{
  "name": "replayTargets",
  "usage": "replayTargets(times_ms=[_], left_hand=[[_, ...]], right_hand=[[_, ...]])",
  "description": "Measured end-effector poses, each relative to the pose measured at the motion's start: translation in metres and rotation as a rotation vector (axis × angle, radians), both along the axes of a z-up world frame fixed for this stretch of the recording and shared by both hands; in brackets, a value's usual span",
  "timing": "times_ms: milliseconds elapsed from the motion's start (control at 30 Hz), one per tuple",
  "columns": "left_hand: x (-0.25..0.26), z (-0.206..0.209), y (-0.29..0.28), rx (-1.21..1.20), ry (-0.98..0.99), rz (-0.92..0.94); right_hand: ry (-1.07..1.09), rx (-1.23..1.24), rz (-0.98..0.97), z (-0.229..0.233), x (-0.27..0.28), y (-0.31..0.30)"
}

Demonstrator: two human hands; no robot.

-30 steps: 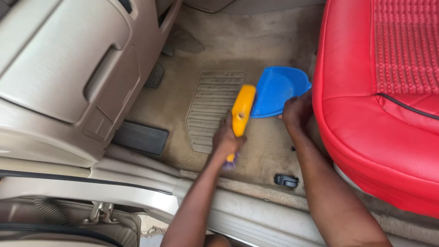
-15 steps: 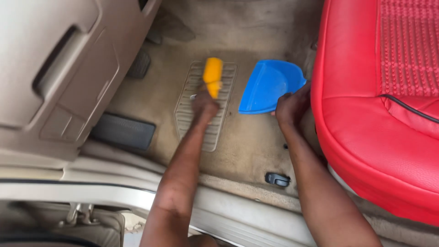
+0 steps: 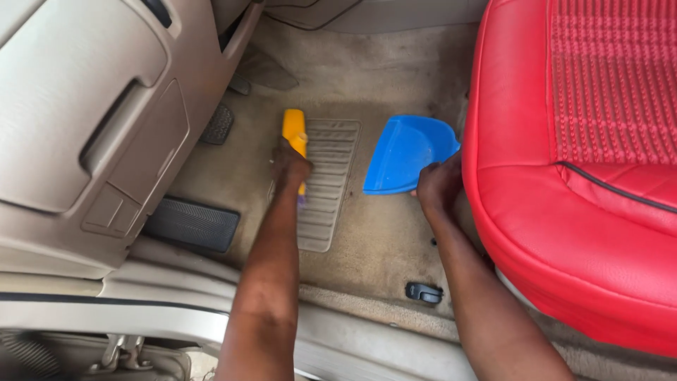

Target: Sweeping the floor mat and carpet area of a car using a brush and dustpan.

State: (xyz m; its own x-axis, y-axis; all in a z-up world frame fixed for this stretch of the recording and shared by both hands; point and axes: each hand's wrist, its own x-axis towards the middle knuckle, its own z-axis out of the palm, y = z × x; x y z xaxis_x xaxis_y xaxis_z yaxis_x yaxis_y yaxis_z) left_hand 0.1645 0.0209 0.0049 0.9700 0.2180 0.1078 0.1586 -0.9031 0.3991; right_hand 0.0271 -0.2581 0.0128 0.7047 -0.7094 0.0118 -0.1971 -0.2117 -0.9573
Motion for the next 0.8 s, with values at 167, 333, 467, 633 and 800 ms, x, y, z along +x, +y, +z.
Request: replayTargets(times_ms=[167, 333, 467, 633, 800], left_hand=[[-0.057, -0.026, -0.08, 0.016, 0.026, -0.217], [-0.115, 0.018, -0.105, -0.183, 0.085, -0.332], [-0.143, -0.003, -0.048, -0.489, 0.043, -0.249], [-0.181, -0.022, 0.024, -0.308, 0.016, -0.011], [-0.184, -0.021, 0.032, -0.206, 0.054, 0.098]], right_hand=[[0.058, 0.082, -0.008, -0.008, -0.021, -0.001], [0.022, 0.108, 0.006, -0.002, 0.0, -0.002], [0.089, 0.13, 0.009, -0.007, 0.002, -0.003], [-0.076, 0.217, 0.031, -0.007, 0.006, 0.0], [-0.12, 0.281, 0.133, 0.0, 0.0, 0.005]])
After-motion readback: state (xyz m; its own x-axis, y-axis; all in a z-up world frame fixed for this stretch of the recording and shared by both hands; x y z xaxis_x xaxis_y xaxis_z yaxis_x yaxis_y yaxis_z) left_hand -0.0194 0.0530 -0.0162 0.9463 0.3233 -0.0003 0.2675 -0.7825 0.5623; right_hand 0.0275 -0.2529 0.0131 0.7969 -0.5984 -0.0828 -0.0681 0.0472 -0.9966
